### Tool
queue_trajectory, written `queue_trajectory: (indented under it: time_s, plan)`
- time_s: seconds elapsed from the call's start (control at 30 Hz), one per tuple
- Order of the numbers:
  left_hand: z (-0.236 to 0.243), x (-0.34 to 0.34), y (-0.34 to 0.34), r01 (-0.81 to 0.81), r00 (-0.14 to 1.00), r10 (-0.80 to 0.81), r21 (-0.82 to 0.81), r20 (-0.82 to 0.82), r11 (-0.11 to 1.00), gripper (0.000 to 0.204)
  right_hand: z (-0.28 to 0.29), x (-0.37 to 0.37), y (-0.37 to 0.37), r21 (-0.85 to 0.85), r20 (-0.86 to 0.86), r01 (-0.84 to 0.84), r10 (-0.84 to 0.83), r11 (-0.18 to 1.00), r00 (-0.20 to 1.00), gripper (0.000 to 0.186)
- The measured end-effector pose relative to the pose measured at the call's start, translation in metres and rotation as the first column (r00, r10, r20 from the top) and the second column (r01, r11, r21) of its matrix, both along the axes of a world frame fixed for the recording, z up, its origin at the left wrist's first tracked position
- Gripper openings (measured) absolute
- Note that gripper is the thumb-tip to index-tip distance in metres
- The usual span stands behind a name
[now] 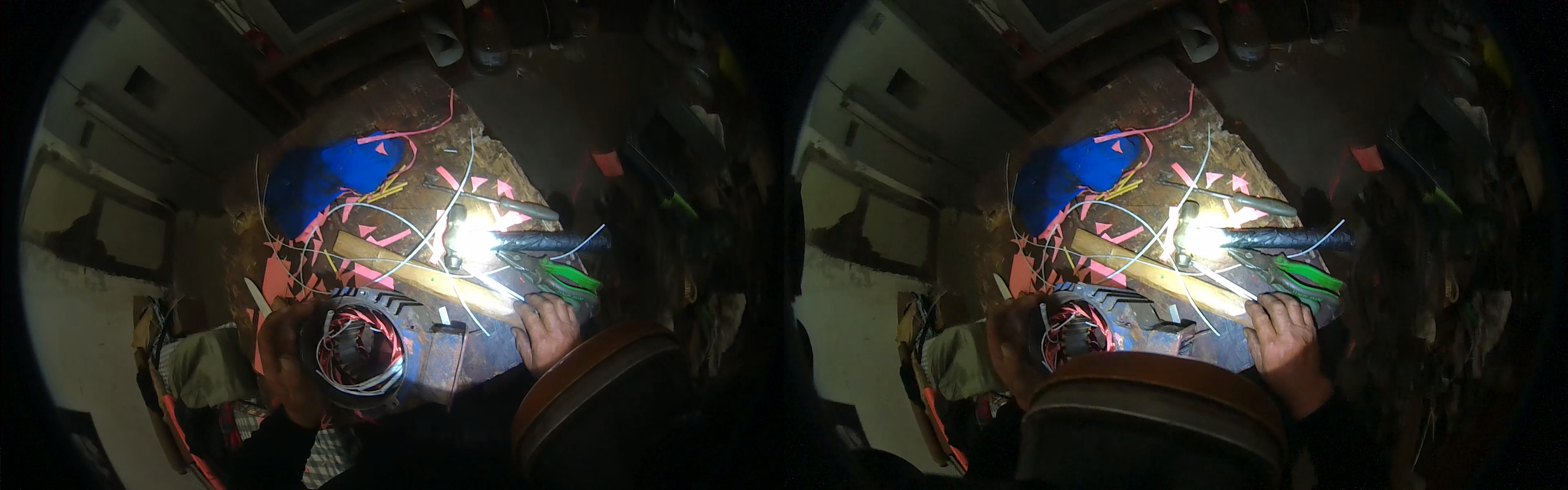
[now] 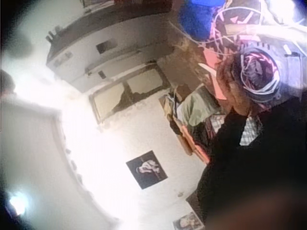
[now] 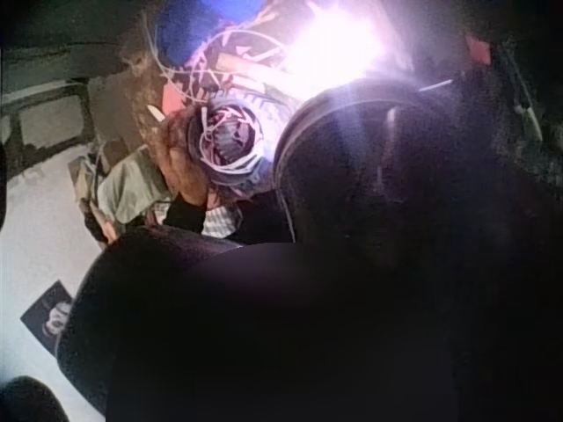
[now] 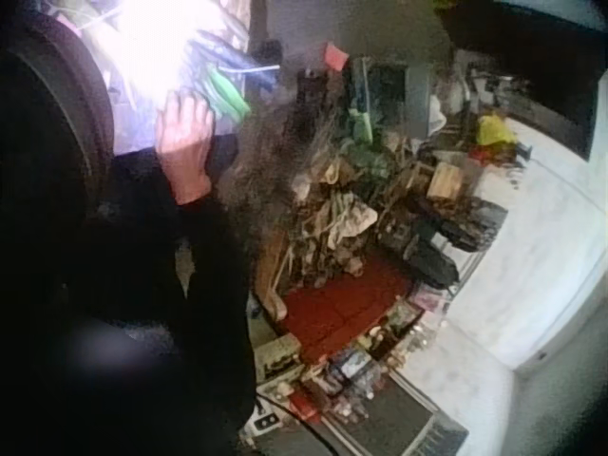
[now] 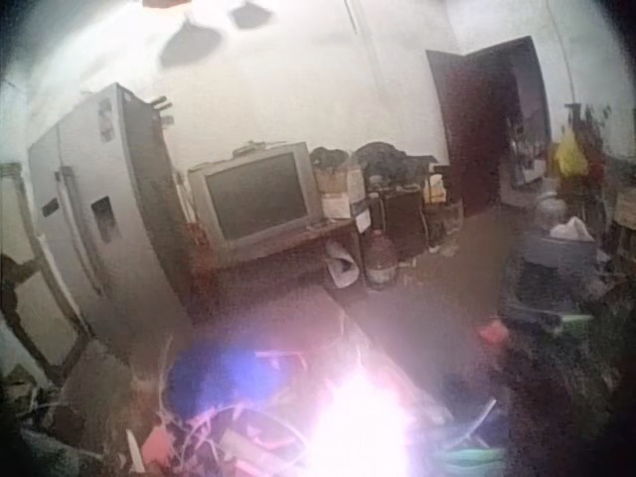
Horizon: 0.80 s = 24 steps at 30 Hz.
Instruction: The person works on a cylindrical motor stator, using a knife to scrape and clean the windings, then uses a screwdriver to adjust or probe the internal components. The person repeatedly manipulates the wires and tools while the stator remains on the table.
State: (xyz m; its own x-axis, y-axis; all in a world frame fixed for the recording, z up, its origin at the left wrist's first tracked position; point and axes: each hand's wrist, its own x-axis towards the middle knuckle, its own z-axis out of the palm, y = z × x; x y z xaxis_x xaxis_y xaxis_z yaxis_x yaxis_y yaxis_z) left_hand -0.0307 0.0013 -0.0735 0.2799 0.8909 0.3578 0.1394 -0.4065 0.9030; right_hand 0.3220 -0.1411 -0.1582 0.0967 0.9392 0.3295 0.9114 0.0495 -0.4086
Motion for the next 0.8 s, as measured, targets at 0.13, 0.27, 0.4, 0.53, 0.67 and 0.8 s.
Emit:
queue_trajectory:
  time_s: [0.13,0.27,0.4,0.53,0.67,0.8]
  plan:
    - [-0.01,-0.005,-0.002,-0.129,0.99,0.131,0.03,-0.054,0.991,0.075,0.003,-0.003,0.003,0.032,0.05,-0.028,0.026,0.999,0.998,0.038]
    - [-0.016,-0.005,-0.005,-0.109,0.994,0.11,0.04,-0.014,0.993,0.077,0.001,-0.002,0.008,0.055,0.125,-0.054,0.047,0.997,0.991,0.037]
    - [-0.015,-0.006,-0.005,-0.153,0.985,0.157,0.065,-0.068,0.986,0.077,0.002,0.003,0.023,0.069,0.119,-0.057,0.049,0.996,0.992,0.036]
    - [-0.015,-0.003,-0.005,-0.041,0.994,0.044,-0.03,0.096,0.999,0.075,0.007,0.007,0.036,0.045,0.142,-0.074,0.067,0.996,0.988,0.033]
    - [-0.013,-0.002,-0.004,-0.048,0.997,0.05,-0.022,0.058,0.999,0.073,0.017,0.002,0.042,-0.009,0.045,-0.29,0.291,0.957,0.956,0.021]
    - [-0.015,-0.003,-0.007,-0.067,0.991,0.075,-0.078,0.108,0.995,0.072,0.023,0.017,0.062,0.097,0.103,-0.112,0.102,0.989,0.989,0.023]
